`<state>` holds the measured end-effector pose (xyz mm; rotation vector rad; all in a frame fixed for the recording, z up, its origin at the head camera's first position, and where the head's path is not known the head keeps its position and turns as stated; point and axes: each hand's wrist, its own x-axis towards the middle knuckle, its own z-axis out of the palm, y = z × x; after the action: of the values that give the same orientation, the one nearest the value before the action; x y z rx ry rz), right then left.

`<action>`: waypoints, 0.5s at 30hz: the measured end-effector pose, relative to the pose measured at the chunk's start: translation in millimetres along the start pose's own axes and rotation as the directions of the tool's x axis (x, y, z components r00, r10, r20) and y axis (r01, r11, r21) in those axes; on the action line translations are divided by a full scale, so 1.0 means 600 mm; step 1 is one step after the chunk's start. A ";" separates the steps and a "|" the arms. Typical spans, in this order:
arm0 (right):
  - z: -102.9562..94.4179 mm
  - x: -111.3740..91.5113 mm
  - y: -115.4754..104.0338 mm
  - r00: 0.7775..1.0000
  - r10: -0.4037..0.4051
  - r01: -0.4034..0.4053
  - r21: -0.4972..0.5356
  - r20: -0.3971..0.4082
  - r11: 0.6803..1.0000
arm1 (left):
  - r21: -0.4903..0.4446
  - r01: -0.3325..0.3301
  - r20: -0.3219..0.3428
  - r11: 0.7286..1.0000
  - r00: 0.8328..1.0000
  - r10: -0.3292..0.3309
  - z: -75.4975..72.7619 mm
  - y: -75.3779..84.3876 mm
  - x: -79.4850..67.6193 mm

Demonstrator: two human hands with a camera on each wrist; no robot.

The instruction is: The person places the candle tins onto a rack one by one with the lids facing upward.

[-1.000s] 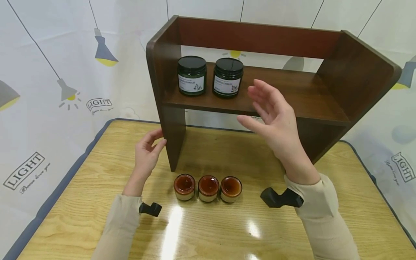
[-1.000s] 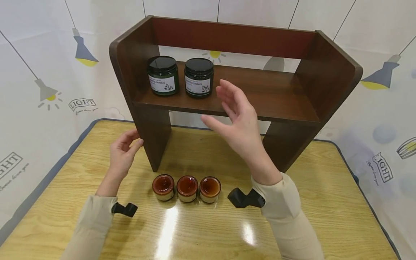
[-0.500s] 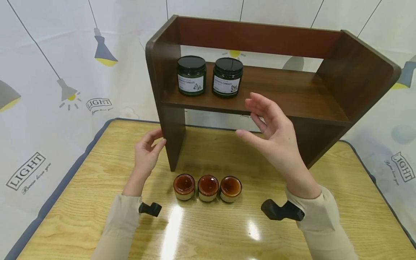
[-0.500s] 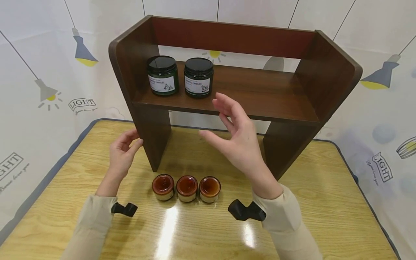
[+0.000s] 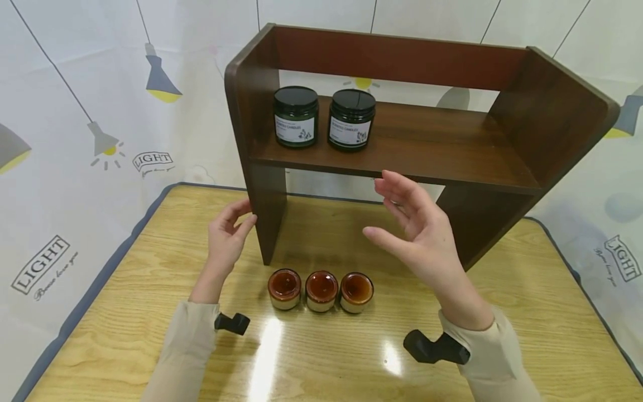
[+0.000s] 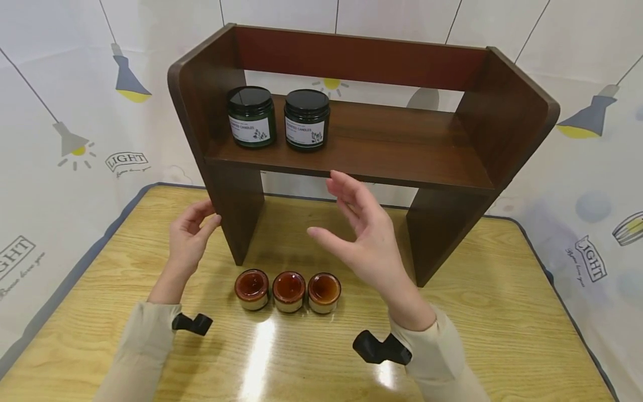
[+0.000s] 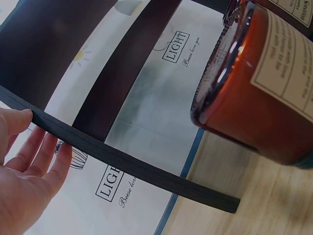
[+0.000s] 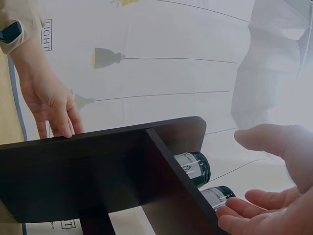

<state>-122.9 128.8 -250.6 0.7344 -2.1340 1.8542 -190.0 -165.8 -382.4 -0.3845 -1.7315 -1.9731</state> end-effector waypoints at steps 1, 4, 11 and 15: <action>0.000 -0.002 0.002 1.000 -0.001 0.001 0.004 0.002 1.000 | -0.001 0.000 0.000 1.000 1.000 0.000 0.000 0.000 0.000; 0.000 -0.010 0.008 1.000 -0.002 0.002 0.016 0.001 1.000 | 0.001 0.000 0.001 1.000 1.000 0.000 -0.001 0.000 0.000; 0.001 -0.027 0.026 0.999 0.034 -0.034 0.034 0.014 0.999 | 0.005 0.011 -0.003 1.000 1.000 -0.011 -0.002 -0.001 0.000; 0.000 -0.036 0.032 0.998 0.060 -0.061 0.022 0.022 0.998 | 0.010 0.015 -0.005 1.000 1.000 -0.015 -0.002 -0.001 0.000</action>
<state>-114.3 135.3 -277.5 0.7051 -2.1755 1.9117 -190.3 -166.7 -382.8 -0.3640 -1.7462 -1.9731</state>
